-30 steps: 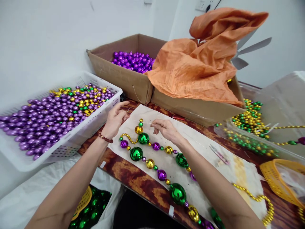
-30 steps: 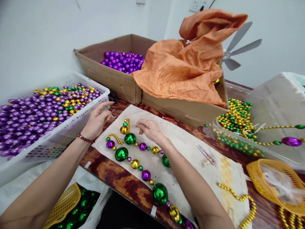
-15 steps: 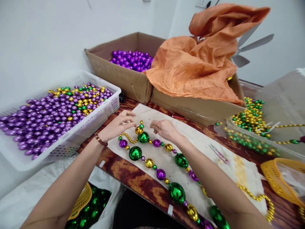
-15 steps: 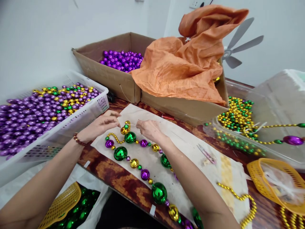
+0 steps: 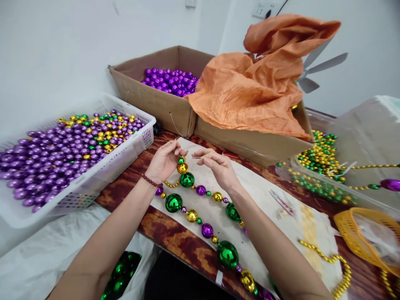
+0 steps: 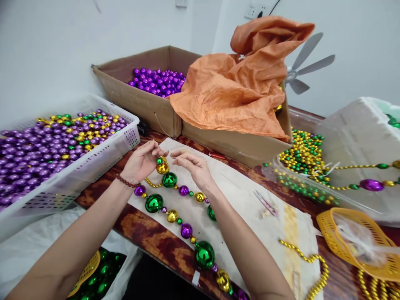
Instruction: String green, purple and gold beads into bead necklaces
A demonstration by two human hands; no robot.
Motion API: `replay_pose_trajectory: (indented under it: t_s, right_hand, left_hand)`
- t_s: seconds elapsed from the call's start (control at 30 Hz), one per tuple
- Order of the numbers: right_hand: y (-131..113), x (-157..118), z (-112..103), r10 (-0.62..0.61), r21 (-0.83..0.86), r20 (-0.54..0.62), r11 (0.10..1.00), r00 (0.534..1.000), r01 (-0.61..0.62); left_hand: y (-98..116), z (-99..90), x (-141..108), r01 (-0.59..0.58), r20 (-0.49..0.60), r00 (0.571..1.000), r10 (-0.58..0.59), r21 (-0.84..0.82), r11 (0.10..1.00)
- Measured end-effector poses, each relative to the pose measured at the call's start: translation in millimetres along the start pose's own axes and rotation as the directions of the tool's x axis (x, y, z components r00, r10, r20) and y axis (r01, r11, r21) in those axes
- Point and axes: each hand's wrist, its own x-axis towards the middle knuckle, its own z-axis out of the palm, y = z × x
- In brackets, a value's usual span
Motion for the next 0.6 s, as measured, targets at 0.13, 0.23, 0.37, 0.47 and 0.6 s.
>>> replay_pose_trajectory:
  t_s: [0.13,0.23,0.37,0.47,0.6]
  right_hand:
    - [-5.0,17.7,15.1,-0.068,0.185,0.001,0.980,0.998,0.067]
    - [-12.0,27.5,24.0,-0.125,0.157,-0.030,0.979,0.992,0.129]
    - [-35.3,29.6,27.6,-0.200,0.192,-0.141,0.955,0.970,0.225]
    - [-59.6,27.1,24.1,-0.210,0.220,-0.233,0.940,0.949,0.262]
    - [-99.6,24.6,9.6,-0.268,0.126,-0.317,0.939,0.910,0.320]
  left_hand:
    - [-4.0,9.5,-2.4,0.017,-0.037,0.999,-0.017,0.008,1.000]
    - [0.7,18.3,-6.3,-0.021,-0.001,1.000,0.021,-0.011,1.000]
    - [14.7,41.0,-13.9,-0.081,0.059,0.995,0.083,-0.035,0.996]
    - [26.5,68.2,-19.1,-0.100,0.105,0.989,0.105,-0.048,0.994]
    - [42.1,109.7,-23.0,-0.119,0.192,0.974,0.123,-0.029,0.992]
